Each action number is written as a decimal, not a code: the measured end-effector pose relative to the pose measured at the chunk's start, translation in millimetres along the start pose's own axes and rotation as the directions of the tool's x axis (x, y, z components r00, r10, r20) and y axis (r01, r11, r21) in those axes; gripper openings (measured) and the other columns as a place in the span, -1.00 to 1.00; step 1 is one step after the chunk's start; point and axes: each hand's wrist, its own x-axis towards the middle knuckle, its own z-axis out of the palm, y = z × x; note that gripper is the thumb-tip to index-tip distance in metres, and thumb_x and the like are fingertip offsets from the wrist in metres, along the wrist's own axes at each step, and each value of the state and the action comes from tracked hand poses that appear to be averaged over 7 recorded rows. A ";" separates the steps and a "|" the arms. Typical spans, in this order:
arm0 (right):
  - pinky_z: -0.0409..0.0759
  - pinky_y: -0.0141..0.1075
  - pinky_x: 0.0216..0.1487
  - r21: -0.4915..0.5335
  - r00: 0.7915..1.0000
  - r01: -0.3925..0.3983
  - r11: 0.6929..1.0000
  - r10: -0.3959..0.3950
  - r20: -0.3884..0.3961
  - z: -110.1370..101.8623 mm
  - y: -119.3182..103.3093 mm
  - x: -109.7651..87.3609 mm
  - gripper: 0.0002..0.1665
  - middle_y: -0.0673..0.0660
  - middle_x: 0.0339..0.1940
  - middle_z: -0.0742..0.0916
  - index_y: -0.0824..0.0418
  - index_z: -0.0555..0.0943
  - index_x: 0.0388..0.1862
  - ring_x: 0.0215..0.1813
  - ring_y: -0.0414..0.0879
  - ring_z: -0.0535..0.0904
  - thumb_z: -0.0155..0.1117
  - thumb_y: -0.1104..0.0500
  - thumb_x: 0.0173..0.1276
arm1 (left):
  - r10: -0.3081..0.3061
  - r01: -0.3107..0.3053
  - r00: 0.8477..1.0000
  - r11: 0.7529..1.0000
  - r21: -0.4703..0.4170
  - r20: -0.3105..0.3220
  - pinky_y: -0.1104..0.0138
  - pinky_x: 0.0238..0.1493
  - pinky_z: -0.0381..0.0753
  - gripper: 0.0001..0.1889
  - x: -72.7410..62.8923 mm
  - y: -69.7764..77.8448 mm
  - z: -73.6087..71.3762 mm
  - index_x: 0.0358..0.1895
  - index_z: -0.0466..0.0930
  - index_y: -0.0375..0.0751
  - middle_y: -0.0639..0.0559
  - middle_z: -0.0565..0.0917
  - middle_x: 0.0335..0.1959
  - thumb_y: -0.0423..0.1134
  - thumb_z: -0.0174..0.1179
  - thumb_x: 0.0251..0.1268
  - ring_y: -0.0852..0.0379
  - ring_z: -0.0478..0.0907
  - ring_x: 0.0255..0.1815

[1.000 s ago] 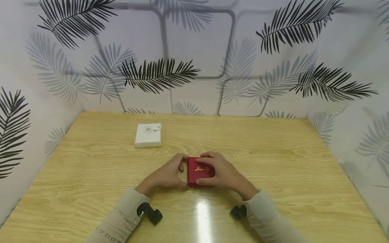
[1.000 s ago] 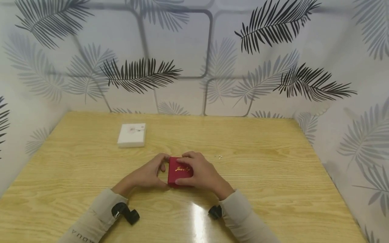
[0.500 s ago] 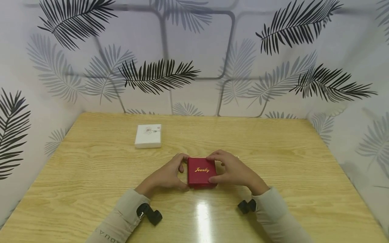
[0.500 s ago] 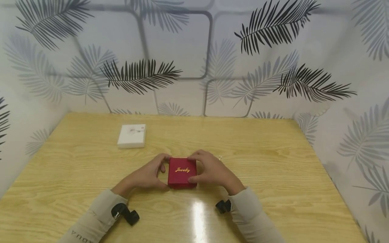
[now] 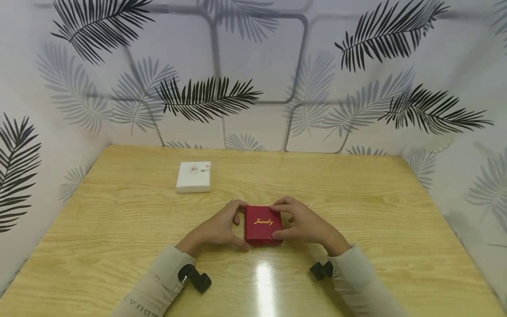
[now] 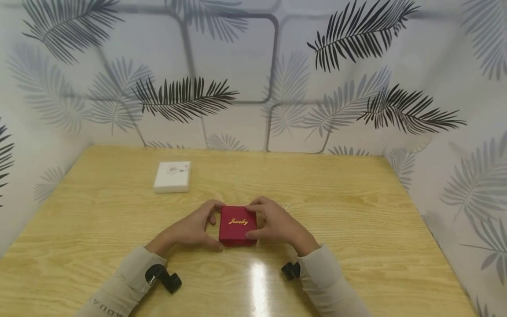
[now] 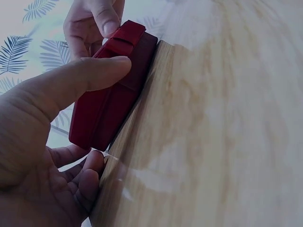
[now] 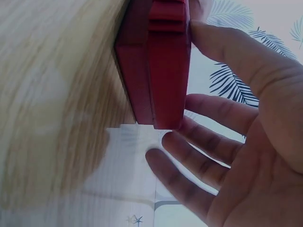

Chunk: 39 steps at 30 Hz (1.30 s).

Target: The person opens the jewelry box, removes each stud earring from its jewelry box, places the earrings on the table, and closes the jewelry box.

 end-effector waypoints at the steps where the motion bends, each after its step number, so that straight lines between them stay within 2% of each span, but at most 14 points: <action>1: 0.62 -0.02 0.14 -0.021 1.000 0.006 1.000 -0.006 -0.001 0.0 0.1 0.3 -0.23 0.24 0.22 0.60 0.37 0.53 0.30 0.28 0.15 0.51 0.54 0.08 0.15 | -0.004 0.004 1.000 1.000 -0.002 0.000 0.29 -0.03 0.40 0.05 -0.4 0.4 0.1 0.39 0.19 -0.18 -0.04 0.37 0.14 -0.13 0.65 -0.23 0.08 0.33 -0.03; 6: 0.46 0.12 0.33 -0.141 0.999 0.030 0.989 -0.036 -0.039 4.1 -1.5 1.8 -0.25 0.22 0.26 0.61 0.27 0.57 0.27 0.32 0.16 0.49 0.54 -0.01 0.13 | -0.018 0.018 1.000 1.000 -0.005 -0.002 0.28 -0.02 0.40 0.04 -1.9 0.2 1.6 0.41 0.18 -0.18 -0.02 0.37 0.15 -0.12 0.64 -0.20 0.09 0.33 -0.02; 12: 0.54 0.09 0.20 -0.166 0.989 0.018 0.986 -0.042 -0.142 17.5 -12.2 6.1 -0.27 0.22 0.26 0.59 0.20 0.61 0.22 0.30 0.15 0.46 0.53 -0.11 0.12 | -0.019 0.019 1.000 1.000 -0.002 -0.005 0.30 -0.03 0.40 0.01 -1.9 0.1 2.5 0.38 0.21 -0.16 0.00 0.38 0.11 -0.13 0.64 -0.20 0.10 0.33 -0.03; 16: 0.60 0.09 0.07 -0.198 0.986 -0.021 0.980 -0.013 -0.165 25.8 -19.3 7.3 -0.27 0.18 0.26 0.58 0.08 0.62 0.23 0.29 0.12 0.45 0.54 -0.16 0.10 | -0.007 0.007 1.000 1.000 0.015 -0.003 0.32 -0.04 0.41 0.01 -1.7 0.7 2.9 0.39 0.21 -0.19 -0.02 0.38 0.13 -0.13 0.64 -0.19 0.11 0.34 -0.04; 22: 0.64 -0.01 -0.17 -0.258 0.980 -0.059 0.964 0.006 -0.201 34.2 -23.0 8.2 -0.27 0.11 0.16 0.59 -0.09 0.64 0.22 0.16 0.04 0.49 0.55 -0.26 0.04 | 0.023 -0.023 1.000 0.999 0.025 -0.005 0.35 -0.07 0.41 0.01 -1.3 0.3 3.7 0.37 0.22 -0.22 -0.05 0.39 0.15 -0.13 0.64 -0.20 0.11 0.33 -0.06; 33: 0.62 -0.09 -0.20 -0.251 0.978 -0.088 0.964 0.036 -0.206 37.4 -25.8 9.2 -0.27 0.08 0.11 0.58 -0.05 0.65 0.22 0.14 -0.03 0.42 0.55 -0.24 0.05 | 0.032 -0.031 0.999 0.999 0.028 -0.011 0.37 -0.08 0.41 -0.02 -0.6 1.3 1.7 0.34 0.24 -0.22 -0.05 0.39 0.13 -0.14 0.65 -0.21 0.10 0.33 -0.08; 39: 0.62 -0.09 -0.19 -0.259 0.981 -0.074 0.963 0.023 -0.194 36.0 -24.9 9.8 -0.26 0.07 0.13 0.58 -0.06 0.63 0.24 0.17 -0.02 0.43 0.52 -0.26 0.08 | 0.028 -0.028 0.999 0.999 0.029 -0.022 0.37 -0.09 0.41 -0.01 -0.1 -0.5 1.0 0.34 0.24 -0.23 -0.07 0.40 0.10 -0.14 0.65 -0.22 0.10 0.34 -0.08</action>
